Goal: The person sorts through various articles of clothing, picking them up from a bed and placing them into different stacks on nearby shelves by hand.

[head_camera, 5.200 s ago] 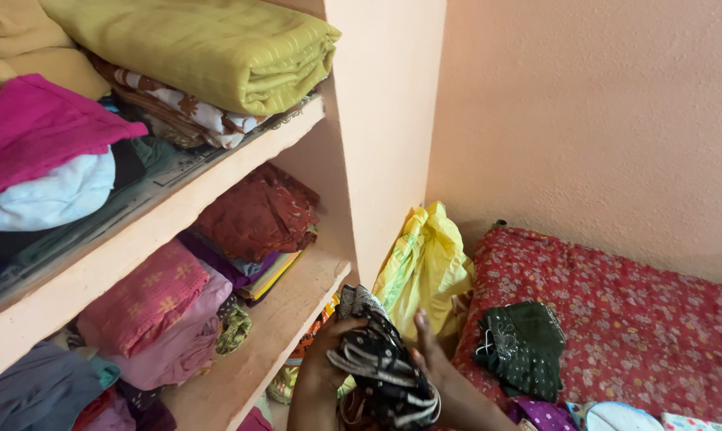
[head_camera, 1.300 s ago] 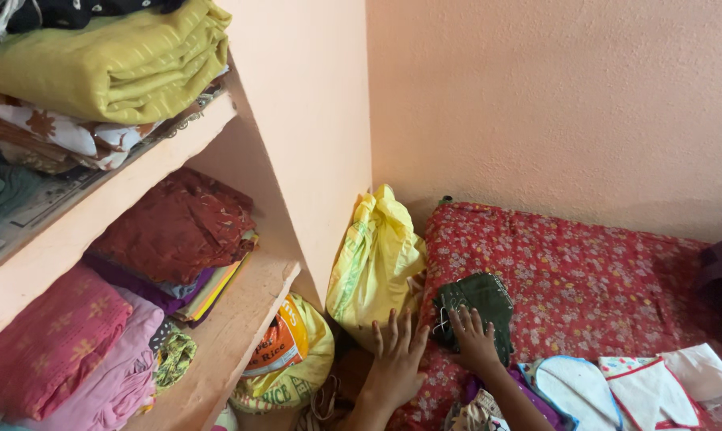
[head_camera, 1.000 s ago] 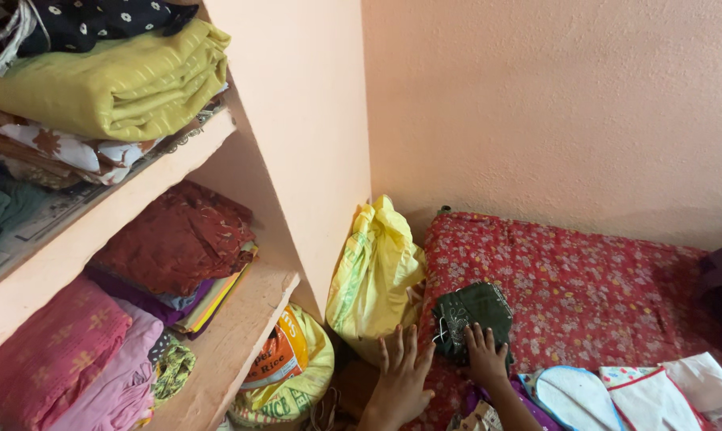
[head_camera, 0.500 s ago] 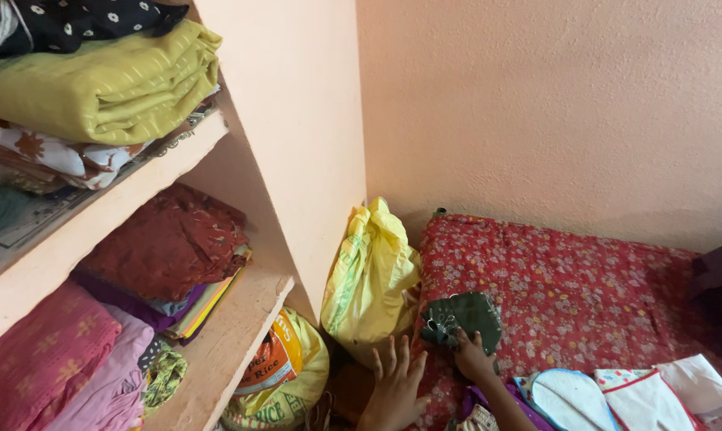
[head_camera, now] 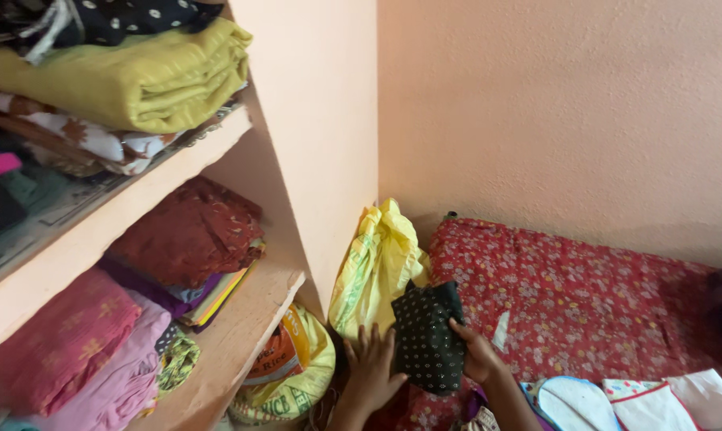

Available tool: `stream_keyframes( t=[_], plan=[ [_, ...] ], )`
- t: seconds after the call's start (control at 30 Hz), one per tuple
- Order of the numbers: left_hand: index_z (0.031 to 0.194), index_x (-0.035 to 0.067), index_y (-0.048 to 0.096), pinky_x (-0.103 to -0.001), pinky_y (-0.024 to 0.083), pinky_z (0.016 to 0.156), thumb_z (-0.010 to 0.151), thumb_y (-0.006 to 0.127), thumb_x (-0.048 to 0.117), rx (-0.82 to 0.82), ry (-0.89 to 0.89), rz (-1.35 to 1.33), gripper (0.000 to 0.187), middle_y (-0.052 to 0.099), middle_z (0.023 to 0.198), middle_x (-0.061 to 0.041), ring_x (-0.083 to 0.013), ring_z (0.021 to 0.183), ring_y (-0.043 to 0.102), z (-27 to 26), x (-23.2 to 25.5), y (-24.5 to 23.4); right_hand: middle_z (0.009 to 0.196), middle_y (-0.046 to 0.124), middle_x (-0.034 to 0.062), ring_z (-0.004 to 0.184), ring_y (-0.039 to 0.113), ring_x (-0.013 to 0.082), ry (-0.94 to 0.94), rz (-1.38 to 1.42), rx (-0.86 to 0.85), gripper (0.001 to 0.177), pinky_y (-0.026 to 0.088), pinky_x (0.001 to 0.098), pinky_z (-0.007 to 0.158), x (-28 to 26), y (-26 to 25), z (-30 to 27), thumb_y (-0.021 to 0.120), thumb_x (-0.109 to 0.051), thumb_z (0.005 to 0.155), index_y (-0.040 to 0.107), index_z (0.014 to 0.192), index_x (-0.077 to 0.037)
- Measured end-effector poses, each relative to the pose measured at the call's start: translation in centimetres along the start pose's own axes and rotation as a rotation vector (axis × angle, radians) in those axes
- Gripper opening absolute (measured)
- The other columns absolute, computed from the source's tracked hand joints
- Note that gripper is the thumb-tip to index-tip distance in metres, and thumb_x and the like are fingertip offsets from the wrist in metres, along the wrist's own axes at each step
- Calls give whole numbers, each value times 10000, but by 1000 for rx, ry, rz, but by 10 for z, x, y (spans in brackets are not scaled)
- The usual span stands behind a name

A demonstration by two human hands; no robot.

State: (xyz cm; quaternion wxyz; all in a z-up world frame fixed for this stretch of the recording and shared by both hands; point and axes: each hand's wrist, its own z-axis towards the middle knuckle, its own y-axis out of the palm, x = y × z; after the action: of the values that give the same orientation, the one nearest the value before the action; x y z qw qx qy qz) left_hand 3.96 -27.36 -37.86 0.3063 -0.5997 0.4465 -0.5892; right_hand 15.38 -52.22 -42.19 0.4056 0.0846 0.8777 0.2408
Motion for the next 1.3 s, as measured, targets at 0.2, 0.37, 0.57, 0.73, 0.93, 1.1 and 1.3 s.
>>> stream_keyframes(
  t=[0.2, 0.37, 0.57, 0.73, 0.93, 1.1, 1.3],
  plan=[
    [1630, 143, 118, -630, 15, 1224, 980, 588, 521, 300, -189, -346, 887, 123, 1701, -177, -394, 1577, 32, 3, -54, 7, 1048, 755, 215, 865, 773, 299, -173, 320, -394, 429, 642, 437, 772, -11, 47, -26, 548, -322, 1003, 620, 1229, 35],
    [1626, 110, 149, -415, 184, 1265, 1009, 461, 507, 478, -227, -1274, 797, 230, 1707, -115, -263, 1588, 201, -2, -96, 18, 1116, 743, 236, 941, 769, 320, -182, 434, -629, 411, 634, 455, 819, -31, 92, -57, 526, -308, 1048, 608, 1250, 41],
    [1443, 65, 552, -410, 477, 1060, 990, 445, 514, 71, -116, -1457, 647, 780, 1140, -146, -267, 1111, 733, -33, -103, 28, 1141, 735, 245, 949, 766, 333, -197, 452, -836, 376, 637, 456, 795, -50, 132, -87, 520, -278, 1076, 625, 1258, 35],
    [1374, 80, 548, -387, 570, 834, 972, 586, 540, -101, -132, -1511, 612, 619, 783, -67, -237, 850, 672, -49, -114, 18, 1054, 760, 198, 849, 785, 294, -184, 362, -603, 370, 658, 420, 742, -57, 128, -77, 552, -297, 1023, 659, 1182, 20],
    [1495, 68, 462, -366, 524, 805, 713, 939, 231, 695, 48, -532, 930, 646, 1021, -158, -265, 928, 634, -50, -129, 12, 1011, 786, 176, 762, 786, 254, -194, 388, -390, 291, 653, 368, 663, -56, 103, -63, 625, -175, 970, 695, 1187, 6],
    [1603, 134, 187, -300, 569, 689, 702, 934, 176, 399, 115, -1159, 1171, 421, 1312, 46, -67, 1049, 509, -26, -104, 38, 1037, 775, 179, 814, 786, 255, -175, 409, -499, 308, 655, 381, 730, -61, 97, -63, 610, -171, 969, 672, 1203, 20],
    [1237, -57, 676, -271, 535, 712, 889, 812, 177, 132, 32, -1224, 441, 713, 918, -65, -107, 787, 670, -15, -113, 55, 1070, 785, 123, 864, 783, 210, -288, 273, -268, 327, 639, 340, 790, -71, 89, -56, 564, -183, 954, 679, 1194, 8]
  ],
)
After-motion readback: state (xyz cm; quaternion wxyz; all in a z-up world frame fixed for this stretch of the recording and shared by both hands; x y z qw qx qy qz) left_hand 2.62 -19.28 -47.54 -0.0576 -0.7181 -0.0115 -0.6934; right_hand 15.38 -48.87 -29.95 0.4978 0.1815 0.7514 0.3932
